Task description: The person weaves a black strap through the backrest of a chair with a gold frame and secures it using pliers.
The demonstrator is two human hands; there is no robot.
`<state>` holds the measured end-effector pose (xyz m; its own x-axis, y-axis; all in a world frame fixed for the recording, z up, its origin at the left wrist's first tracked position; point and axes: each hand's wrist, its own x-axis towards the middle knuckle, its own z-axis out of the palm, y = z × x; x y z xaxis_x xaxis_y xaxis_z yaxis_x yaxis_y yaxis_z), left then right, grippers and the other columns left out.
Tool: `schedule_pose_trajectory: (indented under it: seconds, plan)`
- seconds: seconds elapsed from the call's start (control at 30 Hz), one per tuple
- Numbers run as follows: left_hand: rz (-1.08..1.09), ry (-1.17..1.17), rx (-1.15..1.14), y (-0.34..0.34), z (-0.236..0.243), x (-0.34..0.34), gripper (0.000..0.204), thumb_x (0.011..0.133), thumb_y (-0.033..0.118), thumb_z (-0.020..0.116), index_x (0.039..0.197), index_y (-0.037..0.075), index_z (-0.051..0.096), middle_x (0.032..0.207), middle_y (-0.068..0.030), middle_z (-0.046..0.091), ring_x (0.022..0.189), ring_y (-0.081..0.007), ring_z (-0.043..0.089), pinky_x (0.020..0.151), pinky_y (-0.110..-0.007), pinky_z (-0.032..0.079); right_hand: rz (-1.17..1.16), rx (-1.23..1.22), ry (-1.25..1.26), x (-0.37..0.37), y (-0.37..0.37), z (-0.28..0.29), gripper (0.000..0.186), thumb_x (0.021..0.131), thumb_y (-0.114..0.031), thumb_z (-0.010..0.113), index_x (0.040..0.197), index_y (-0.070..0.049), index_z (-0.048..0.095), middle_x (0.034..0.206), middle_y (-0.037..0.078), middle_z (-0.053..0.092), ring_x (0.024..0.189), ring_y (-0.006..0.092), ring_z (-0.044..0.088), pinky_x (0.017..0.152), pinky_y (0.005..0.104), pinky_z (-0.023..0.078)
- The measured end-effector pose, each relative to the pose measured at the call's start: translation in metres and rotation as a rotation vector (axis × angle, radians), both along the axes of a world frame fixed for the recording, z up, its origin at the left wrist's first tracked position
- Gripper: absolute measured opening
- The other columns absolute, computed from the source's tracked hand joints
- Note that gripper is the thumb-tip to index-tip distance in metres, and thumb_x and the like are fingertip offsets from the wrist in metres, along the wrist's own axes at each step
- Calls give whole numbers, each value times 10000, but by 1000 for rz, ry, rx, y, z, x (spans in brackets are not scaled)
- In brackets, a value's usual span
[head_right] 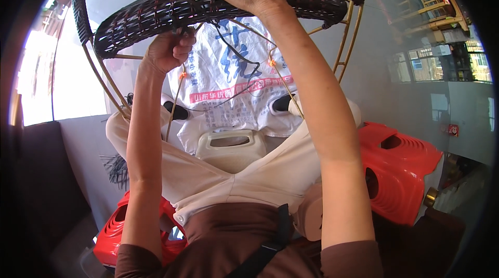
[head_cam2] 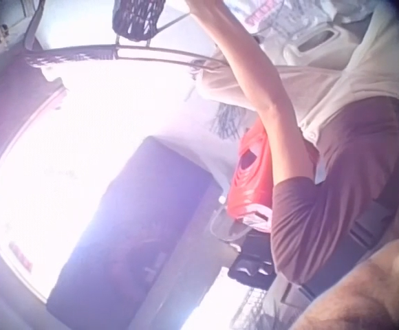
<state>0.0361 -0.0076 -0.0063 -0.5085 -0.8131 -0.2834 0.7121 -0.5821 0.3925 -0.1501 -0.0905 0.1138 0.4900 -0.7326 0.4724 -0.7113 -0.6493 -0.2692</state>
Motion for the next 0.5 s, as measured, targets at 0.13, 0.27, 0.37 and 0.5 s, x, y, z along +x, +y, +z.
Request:
schedule_pose_trajectory:
  seconds: [0.13,0.27,0.37,0.5]
  plan:
    - [51,0,80,5,0,-2,203,791,170,554,840,-14,484,634,-30,421,454,-68,373,368,-153,338,-20,29,-8,2,5,1,254,770,-245,543,714,-16,636,793,217,589,777,356,584,712,417,471]
    - [-15,-28,55,2,3,-8,230,824,251,497,778,27,520,610,-9,467,455,-59,417,374,-144,350,2,-163,-63,-6,-1,-16,241,724,-252,534,606,-81,654,695,123,613,638,298,611,598,390,508]
    - [6,-46,42,6,5,-7,211,816,236,521,758,33,522,609,-12,468,458,-64,431,377,-144,358,9,-142,-50,-4,-9,-18,247,725,-250,531,593,-78,648,692,129,612,625,288,613,592,385,511]
    - [42,-53,45,10,6,-3,185,812,200,539,811,17,510,644,-19,402,462,-66,358,395,-161,314,12,-75,-67,-1,0,-7,241,749,-229,538,638,-31,622,728,170,589,695,321,591,649,400,487]
